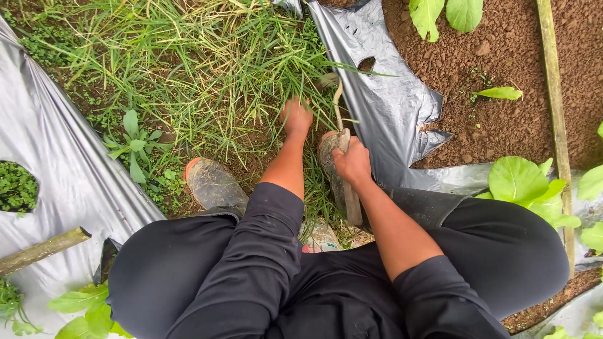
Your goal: The person sits cross-legged on the ground and uses a hand hoe to remove weeds from a garden bed. They loosen the soil around the weeds and pull them out by hand, discarding the debris onto the ground.
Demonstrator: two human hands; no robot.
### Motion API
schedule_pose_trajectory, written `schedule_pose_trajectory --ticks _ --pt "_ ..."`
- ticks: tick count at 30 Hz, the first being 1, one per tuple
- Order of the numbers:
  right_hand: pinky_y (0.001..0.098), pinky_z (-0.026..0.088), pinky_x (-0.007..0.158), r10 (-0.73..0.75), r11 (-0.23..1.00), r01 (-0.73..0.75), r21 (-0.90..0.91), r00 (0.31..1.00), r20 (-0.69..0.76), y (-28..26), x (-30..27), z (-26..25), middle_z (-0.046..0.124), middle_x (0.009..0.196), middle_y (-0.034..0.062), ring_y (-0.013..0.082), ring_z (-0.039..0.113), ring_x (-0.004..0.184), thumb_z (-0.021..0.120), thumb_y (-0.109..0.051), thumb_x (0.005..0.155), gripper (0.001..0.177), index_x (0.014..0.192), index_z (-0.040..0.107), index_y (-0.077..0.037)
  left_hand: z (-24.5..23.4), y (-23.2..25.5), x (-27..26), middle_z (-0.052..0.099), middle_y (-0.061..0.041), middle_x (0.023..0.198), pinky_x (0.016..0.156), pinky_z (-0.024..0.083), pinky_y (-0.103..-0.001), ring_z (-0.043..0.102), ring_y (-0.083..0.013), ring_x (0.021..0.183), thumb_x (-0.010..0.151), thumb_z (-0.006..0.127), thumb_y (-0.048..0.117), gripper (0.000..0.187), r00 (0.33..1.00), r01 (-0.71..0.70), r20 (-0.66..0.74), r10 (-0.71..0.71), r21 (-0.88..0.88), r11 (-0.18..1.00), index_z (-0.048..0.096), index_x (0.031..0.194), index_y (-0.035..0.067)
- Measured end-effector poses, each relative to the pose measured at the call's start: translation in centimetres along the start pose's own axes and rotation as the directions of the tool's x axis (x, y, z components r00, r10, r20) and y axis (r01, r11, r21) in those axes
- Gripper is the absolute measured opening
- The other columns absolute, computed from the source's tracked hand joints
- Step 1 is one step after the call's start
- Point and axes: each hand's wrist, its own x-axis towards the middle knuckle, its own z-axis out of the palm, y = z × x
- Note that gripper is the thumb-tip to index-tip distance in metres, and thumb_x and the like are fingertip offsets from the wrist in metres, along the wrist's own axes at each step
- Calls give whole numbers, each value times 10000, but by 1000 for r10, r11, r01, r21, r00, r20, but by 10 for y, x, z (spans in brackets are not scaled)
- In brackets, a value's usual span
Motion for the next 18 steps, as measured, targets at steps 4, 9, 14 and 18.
schedule_pose_trajectory --ticks 4,9,14,18 --pt "545 522 623 -14 996 22 86 995 -100 1 1 0 678 956 262 397 694 859 620 -205 967 331 1210 598 18 -54 11 -46 687 -185 878 764 603 -583 732 -427 877 1044 568 190 184 991 -39 117 70 -250 967 691 996 62" --pt "575 497 631 -41 984 83 155 964 -261 6 -2 -4 673 887 270 457 696 865 656 -233 903 279 1097 626 -35 -51 -30 -70 607 -74 798 701 476 -472 642 -385 844 966 571 82 128 854 -256 396 338 -245 935 584 855 143" --pt "596 507 649 -35 990 70 119 962 -271 4 -16 -5 681 918 276 476 696 903 659 -241 900 329 1147 629 -25 -67 -10 -89 624 -132 1001 905 506 -568 606 -418 1122 837 610 36 174 848 -302 415 330 -134 944 525 947 141" --pt "634 496 712 -9 998 26 54 956 -295 8 -16 -5 693 955 302 511 683 975 681 -309 866 336 1083 636 -57 -80 32 -82 575 -182 1216 1056 462 -586 560 -385 1256 899 693 188 337 929 -267 236 287 -110 957 525 1184 128"
